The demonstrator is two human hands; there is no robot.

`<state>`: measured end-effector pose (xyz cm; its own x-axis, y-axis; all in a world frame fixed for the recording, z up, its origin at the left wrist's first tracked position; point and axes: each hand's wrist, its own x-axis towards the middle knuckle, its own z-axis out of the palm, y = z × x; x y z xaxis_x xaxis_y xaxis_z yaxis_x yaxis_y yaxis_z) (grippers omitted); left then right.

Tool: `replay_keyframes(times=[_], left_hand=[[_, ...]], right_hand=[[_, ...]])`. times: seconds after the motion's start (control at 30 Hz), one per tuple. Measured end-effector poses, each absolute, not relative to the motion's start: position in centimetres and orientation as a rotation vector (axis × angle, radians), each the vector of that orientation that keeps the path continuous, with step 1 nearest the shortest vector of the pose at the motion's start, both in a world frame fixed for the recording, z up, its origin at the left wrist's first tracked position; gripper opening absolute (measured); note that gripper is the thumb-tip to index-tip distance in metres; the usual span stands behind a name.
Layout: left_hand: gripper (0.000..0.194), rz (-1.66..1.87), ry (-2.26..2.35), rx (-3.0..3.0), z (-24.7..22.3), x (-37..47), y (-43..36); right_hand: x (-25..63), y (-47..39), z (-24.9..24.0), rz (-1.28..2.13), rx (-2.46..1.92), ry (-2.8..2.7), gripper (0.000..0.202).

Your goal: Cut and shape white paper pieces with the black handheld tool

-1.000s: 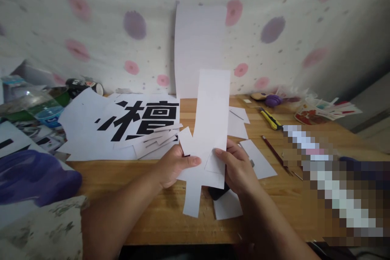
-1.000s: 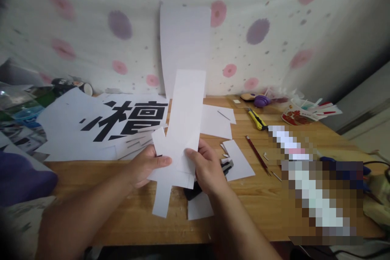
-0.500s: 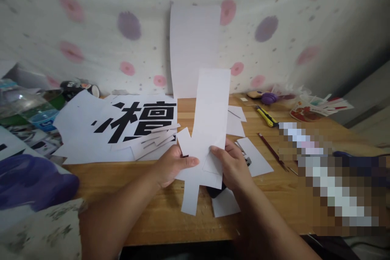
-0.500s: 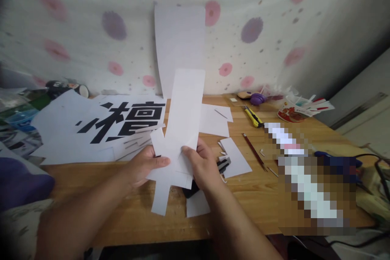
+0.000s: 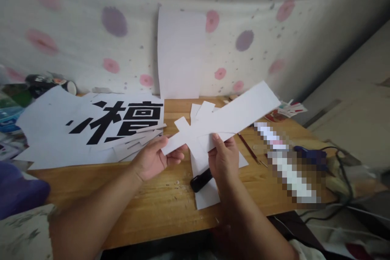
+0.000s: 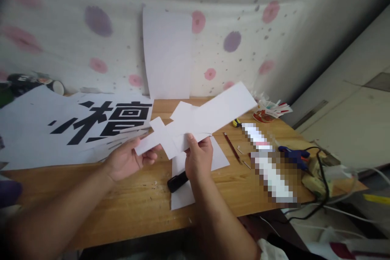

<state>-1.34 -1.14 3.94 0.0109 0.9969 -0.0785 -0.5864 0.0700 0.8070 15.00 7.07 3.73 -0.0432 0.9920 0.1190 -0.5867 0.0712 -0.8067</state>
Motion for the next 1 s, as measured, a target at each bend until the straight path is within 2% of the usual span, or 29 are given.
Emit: replay_keyframes(times=[0.1, 0.3, 0.4, 0.53, 0.7, 1.0], left_hand=[[0.057, 1.488, 0.742, 0.685, 4.0, -1.0, -1.1], [0.039, 1.488, 0.831, 0.691, 3.8, 0.6, -1.4], [0.036, 1.556, 0.859, 0.654, 3.9, 0.6, -1.4], [0.030, 1.580, 0.870, 0.653, 4.0, 0.0, -1.2], [0.030, 1.600, 0.893, 0.632, 3.9, -0.4, -1.0], [0.033, 1.594, 0.943, 0.631, 3.7, -0.4, -1.0]], right_hand=[[14.8, 6.5, 4.1, 1.434, -0.630, -0.797, 0.031], [13.9, 4.7, 3.8, 1.552, -0.614, -0.848, 0.036], [13.8, 4.5, 3.8, 1.626, -0.611, -0.879, 0.038], [14.1, 4.8, 4.0, 1.553, -0.597, -0.873, 0.046], [14.8, 5.3, 3.6, 1.613, -0.562, -0.948, 0.051], [15.2, 5.3, 1.8, 1.350, -0.714, -1.169, 0.055]])
